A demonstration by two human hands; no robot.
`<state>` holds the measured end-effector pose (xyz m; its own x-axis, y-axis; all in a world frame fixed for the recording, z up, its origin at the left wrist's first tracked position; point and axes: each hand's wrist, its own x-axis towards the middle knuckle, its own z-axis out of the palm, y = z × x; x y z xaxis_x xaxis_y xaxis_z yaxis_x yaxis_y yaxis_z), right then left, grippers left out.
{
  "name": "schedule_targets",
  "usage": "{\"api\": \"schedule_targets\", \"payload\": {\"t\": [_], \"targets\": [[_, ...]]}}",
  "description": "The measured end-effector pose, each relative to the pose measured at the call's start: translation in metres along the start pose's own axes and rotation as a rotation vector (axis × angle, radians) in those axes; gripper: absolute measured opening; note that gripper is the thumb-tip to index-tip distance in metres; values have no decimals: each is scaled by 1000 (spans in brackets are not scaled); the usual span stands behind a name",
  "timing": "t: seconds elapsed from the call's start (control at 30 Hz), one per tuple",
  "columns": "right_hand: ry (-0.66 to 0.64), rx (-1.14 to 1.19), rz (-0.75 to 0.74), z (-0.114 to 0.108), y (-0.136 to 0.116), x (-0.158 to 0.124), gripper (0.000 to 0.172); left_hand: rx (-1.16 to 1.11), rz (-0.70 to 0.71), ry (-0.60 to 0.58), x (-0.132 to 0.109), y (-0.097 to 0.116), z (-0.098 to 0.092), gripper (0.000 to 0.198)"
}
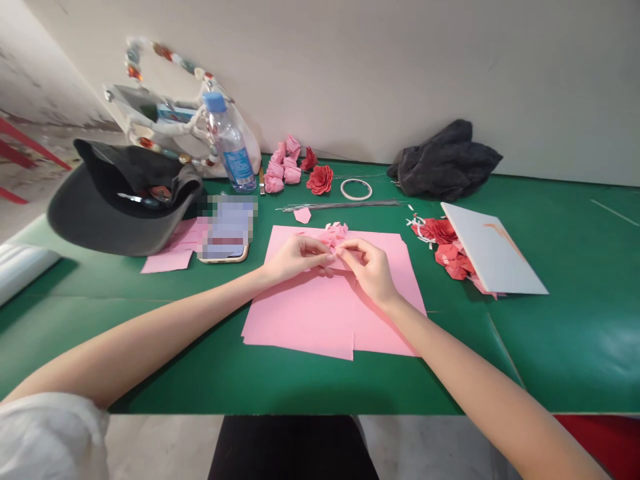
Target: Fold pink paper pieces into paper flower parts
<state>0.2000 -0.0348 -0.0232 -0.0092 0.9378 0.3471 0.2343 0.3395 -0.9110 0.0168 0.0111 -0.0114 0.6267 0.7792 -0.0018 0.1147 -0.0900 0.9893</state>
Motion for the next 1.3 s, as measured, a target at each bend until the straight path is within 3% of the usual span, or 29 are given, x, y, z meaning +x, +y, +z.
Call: {"api": "schedule_targets", "payload": {"t": [0.33, 0.53, 0.67, 0.93, 1.3], "targets": [[-53, -73, 37, 0, -6, -1, 19, -36, 10, -23, -1, 0, 2, 29], [128, 32, 52, 0, -3, 1, 14, -37, -34, 91, -1, 4, 1, 30], [146, 17, 42, 2, -5, -1, 17, -75, -33, 53, -2, 6, 1, 31], [47, -46, -109, 1, -7, -3, 6, -105, -44, 26, -1, 5, 1, 35], [-17, -35, -128, 0, -6, -2, 7, -182, -14, 48, -2, 3, 1, 35]]}}
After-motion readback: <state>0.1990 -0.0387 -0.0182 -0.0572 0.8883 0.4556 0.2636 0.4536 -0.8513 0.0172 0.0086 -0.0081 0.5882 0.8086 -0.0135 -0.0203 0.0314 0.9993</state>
